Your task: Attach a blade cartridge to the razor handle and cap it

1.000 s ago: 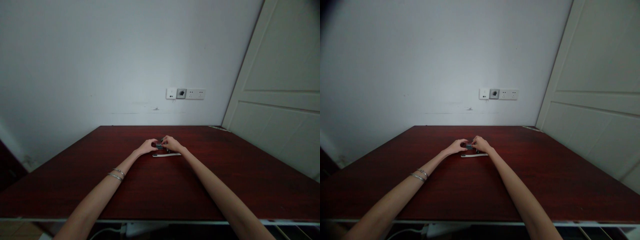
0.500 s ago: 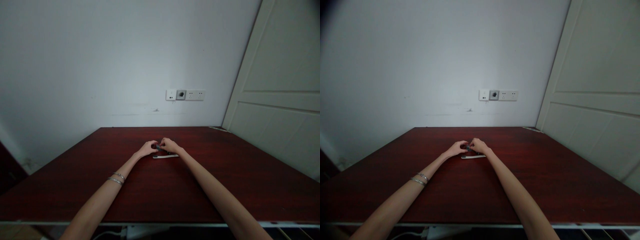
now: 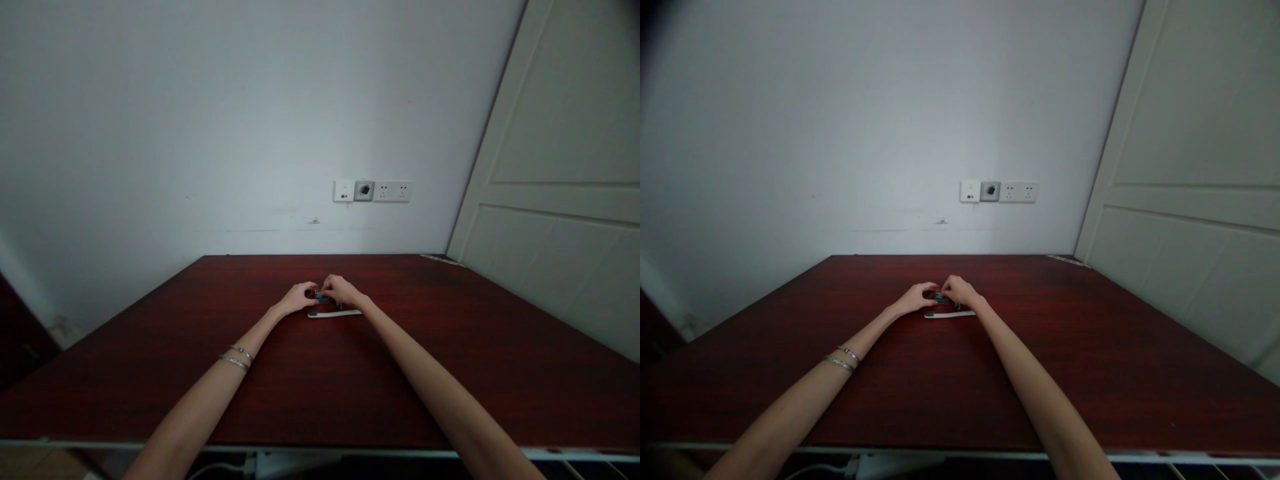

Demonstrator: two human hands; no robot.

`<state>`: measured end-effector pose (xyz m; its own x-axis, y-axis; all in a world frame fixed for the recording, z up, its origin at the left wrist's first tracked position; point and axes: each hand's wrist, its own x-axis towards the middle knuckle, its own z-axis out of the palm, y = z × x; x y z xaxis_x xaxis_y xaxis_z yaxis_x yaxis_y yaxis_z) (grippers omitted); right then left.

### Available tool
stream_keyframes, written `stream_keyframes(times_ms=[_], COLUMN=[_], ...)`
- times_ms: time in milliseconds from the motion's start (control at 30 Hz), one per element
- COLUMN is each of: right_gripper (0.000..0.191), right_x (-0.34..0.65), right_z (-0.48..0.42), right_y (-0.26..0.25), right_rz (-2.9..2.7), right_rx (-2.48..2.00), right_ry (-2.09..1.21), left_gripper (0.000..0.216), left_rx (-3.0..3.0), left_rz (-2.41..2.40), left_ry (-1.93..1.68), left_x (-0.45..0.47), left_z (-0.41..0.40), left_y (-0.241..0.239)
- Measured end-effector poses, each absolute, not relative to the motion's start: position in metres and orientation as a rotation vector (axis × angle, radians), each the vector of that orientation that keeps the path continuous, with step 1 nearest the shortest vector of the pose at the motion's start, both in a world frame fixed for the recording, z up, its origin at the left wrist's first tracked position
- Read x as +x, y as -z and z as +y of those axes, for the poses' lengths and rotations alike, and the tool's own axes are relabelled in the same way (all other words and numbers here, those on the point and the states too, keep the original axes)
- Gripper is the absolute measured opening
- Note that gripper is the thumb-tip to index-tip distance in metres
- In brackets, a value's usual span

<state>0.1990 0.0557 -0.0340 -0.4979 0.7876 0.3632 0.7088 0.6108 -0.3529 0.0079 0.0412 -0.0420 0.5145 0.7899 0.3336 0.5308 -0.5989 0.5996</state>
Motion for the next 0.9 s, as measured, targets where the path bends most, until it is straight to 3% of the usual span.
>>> stream_keyframes(times_ms=[567, 900], right_gripper=[0.02, 0.029], right_x=[0.229, 0.222], right_z=[0.035, 0.026], right_y=[0.011, 0.022], right_rz=[-2.25, -2.185], right_rx=[-1.543, -1.781], right_ry=[-0.212, -0.246], left_gripper=[0.066, 0.059], left_rx=[2.266, 2.308], left_rz=[1.064, 1.086], left_ry=[-0.837, -0.823], left_x=[0.006, 0.005], left_z=[0.045, 0.049], left_y=[0.046, 0.047])
